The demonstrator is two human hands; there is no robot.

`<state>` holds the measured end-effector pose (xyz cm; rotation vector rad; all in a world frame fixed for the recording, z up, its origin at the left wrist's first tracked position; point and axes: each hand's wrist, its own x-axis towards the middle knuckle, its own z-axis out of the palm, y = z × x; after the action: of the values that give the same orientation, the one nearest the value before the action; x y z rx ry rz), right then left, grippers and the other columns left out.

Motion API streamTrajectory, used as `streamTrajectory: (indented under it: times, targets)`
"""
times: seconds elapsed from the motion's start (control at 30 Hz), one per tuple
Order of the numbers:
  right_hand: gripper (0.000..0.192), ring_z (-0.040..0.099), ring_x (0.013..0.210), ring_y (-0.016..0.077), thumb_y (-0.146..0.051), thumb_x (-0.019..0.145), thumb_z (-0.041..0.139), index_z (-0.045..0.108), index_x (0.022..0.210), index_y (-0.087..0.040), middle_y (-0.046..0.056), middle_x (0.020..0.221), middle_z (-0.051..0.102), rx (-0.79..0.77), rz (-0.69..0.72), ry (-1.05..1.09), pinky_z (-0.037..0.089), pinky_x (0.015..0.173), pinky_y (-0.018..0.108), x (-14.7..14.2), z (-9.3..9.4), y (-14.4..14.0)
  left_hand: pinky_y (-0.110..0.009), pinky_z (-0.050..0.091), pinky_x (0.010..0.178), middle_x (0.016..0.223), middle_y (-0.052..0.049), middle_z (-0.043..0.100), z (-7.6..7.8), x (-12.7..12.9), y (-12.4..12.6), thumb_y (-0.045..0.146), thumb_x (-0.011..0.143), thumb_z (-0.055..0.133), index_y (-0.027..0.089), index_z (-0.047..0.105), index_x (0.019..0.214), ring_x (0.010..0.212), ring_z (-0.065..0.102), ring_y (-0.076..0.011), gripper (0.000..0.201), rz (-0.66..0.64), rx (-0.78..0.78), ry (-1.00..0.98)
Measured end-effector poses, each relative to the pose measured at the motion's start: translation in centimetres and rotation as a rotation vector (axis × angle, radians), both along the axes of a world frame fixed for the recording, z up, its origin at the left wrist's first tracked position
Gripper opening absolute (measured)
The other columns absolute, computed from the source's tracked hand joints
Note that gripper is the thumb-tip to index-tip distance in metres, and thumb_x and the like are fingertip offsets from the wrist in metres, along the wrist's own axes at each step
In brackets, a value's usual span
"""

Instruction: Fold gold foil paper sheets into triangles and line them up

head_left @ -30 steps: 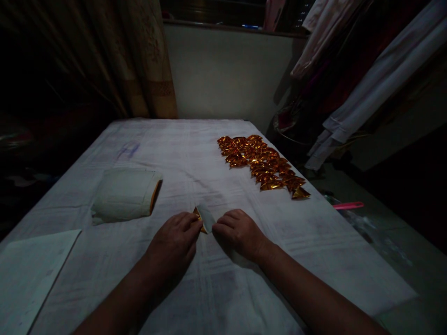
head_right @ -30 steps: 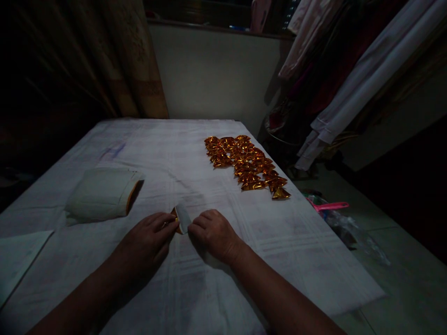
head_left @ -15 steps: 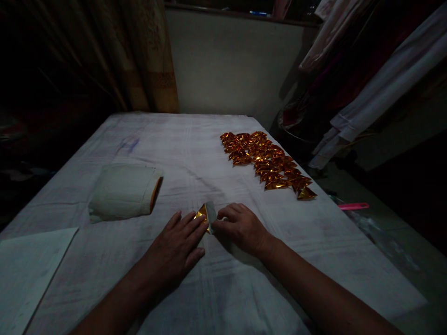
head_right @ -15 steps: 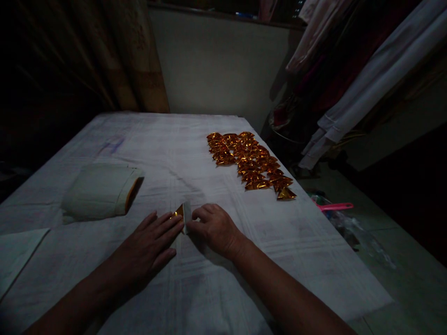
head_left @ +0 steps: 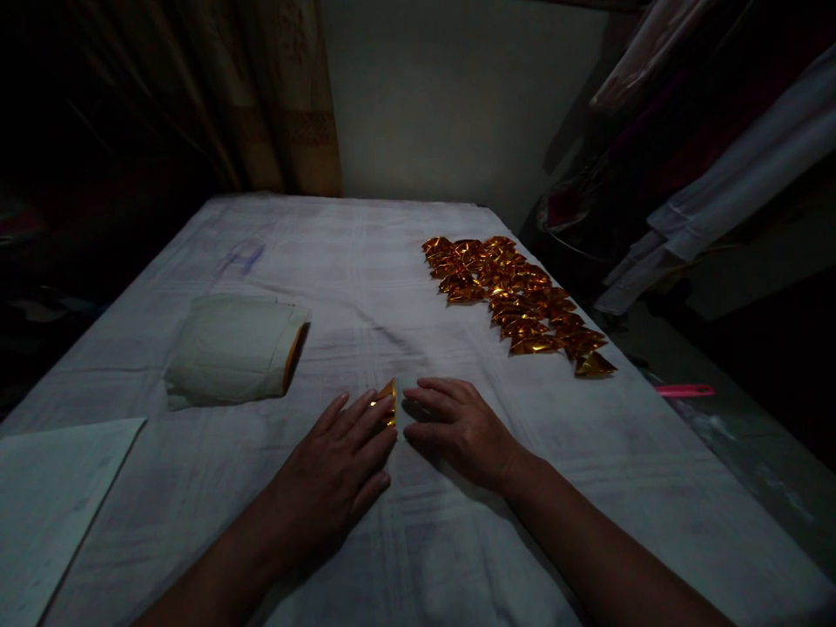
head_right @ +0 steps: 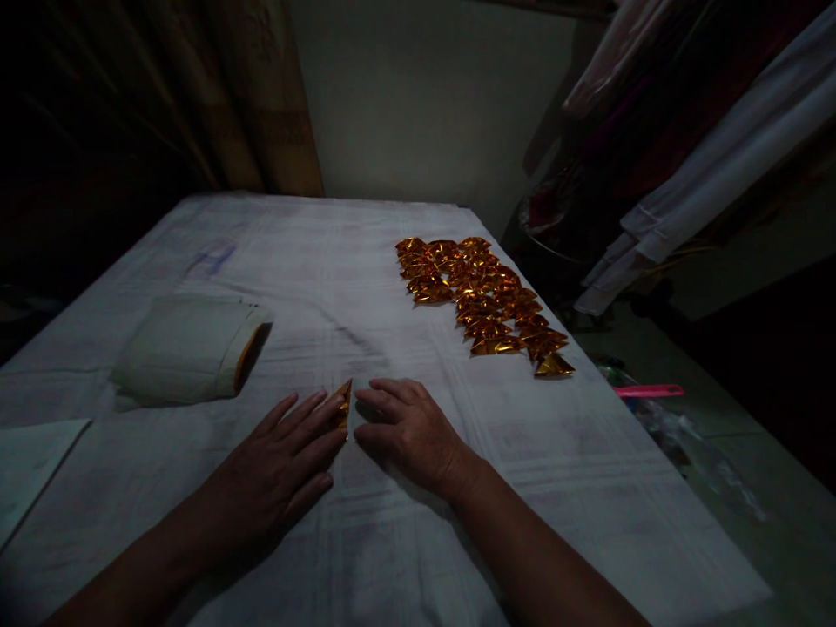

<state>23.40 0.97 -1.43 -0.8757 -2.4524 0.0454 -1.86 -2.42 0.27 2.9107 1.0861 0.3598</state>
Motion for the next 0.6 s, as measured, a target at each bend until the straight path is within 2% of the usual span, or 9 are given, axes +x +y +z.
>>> streamTrajectory:
  times: [0.13, 0.23, 0.43, 0.6]
  targets:
    - [0.007, 0.062, 0.119, 0.0262, -0.029, 0.094, 0.070, 0.076, 0.093, -0.027, 0.005, 0.118, 0.074, -0.055, 0.044, 0.068, 0.046, 0.096, 0.043, -0.1, -0.2, 0.4, -0.045, 0.035, 0.119, 0.147, -0.011, 0.056, -0.7, 0.7, -1.0, 0.029, 0.105, 0.040, 0.017, 0.051, 0.142, 0.140, 0.047, -0.0251, 0.040, 0.025, 0.057, -0.050]
    - [0.007, 0.064, 0.115, 0.0249, -0.030, 0.094, 0.069, 0.074, 0.095, -0.025, 0.005, 0.111, 0.076, -0.158, 0.032, 0.107, 0.045, 0.096, 0.042, -0.1, -0.2, 0.7, -0.044, 0.036, 0.119, 0.140, -0.010, 0.063, -0.8, 0.9, -1.2, 0.030, 0.106, 0.037, 0.015, 0.053, 0.139, 0.134, 0.054, -0.0236, 0.039, 0.022, 0.061, -0.055]
    - [0.008, 0.064, 0.111, 0.0229, -0.024, 0.095, 0.066, 0.074, 0.094, -0.026, 0.005, 0.114, 0.074, -0.356, -0.026, 0.138, 0.043, 0.096, 0.043, -0.4, 0.2, 1.0, -0.045, 0.029, 0.121, 0.139, -0.010, 0.062, -0.3, 0.7, -1.1, 0.028, 0.107, 0.037, 0.015, 0.053, 0.138, 0.135, 0.052, -0.0233, 0.038, 0.004, 0.033, -0.029]
    - [0.005, 0.064, 0.103, 0.0216, -0.021, 0.091, 0.069, 0.073, 0.090, -0.025, 0.003, 0.107, 0.074, -0.395, -0.120, 0.192, 0.041, 0.092, 0.043, -1.4, 0.2, 0.9, -0.048, 0.025, 0.122, 0.147, -0.010, 0.057, -0.3, 0.3, -1.0, 0.029, 0.106, 0.040, 0.017, 0.044, 0.148, 0.140, 0.047, -0.0243, 0.044, -0.013, -0.013, -0.009]
